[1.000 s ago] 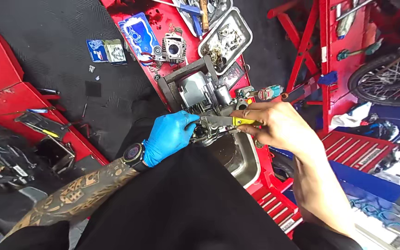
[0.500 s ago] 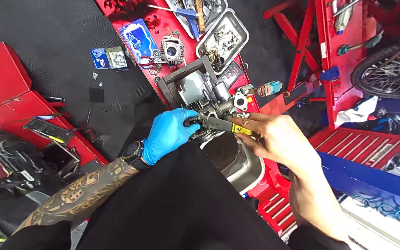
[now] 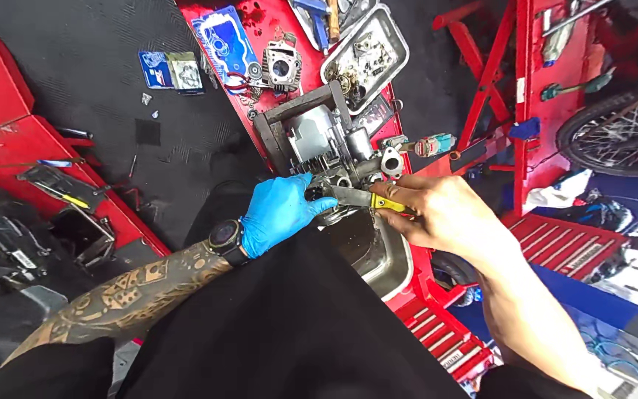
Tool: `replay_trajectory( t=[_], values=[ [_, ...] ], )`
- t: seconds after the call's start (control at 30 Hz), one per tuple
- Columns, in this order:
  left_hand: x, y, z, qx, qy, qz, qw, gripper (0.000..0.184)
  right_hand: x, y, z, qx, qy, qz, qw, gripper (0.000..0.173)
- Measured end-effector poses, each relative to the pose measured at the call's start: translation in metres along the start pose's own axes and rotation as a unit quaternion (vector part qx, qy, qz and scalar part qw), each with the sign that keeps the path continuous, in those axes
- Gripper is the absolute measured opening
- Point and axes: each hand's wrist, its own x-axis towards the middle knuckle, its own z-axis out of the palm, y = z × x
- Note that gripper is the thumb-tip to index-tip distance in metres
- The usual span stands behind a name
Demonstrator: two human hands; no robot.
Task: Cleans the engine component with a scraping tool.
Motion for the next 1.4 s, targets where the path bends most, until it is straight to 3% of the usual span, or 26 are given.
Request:
replay_trajectory(
  t=[0.27,0.7,1.0,1.4],
  values=[
    [0.001,-0.001,0.004,-0.017,0.019,0.014,1.000,0.073,-0.002,-0.024,0.000,-0.027,-0.047,0.064,0.996,0.040],
    [0.006,-0.001,-0.001,-0.005,0.015,0.026,1.000,0.069,0.005,-0.026,-0.007,-0.055,-0.053,0.058,0.995,0.033],
    [0.007,-0.005,-0.003,-0.016,0.002,0.039,0.999,0.066,0.018,-0.039,-0.025,-0.082,-0.073,0.042,0.993,0.015],
    [0.008,-0.010,-0.006,-0.015,-0.013,0.059,0.998,0.057,-0.001,-0.053,0.005,-0.009,-0.027,0.147,0.989,0.033]
  ],
)
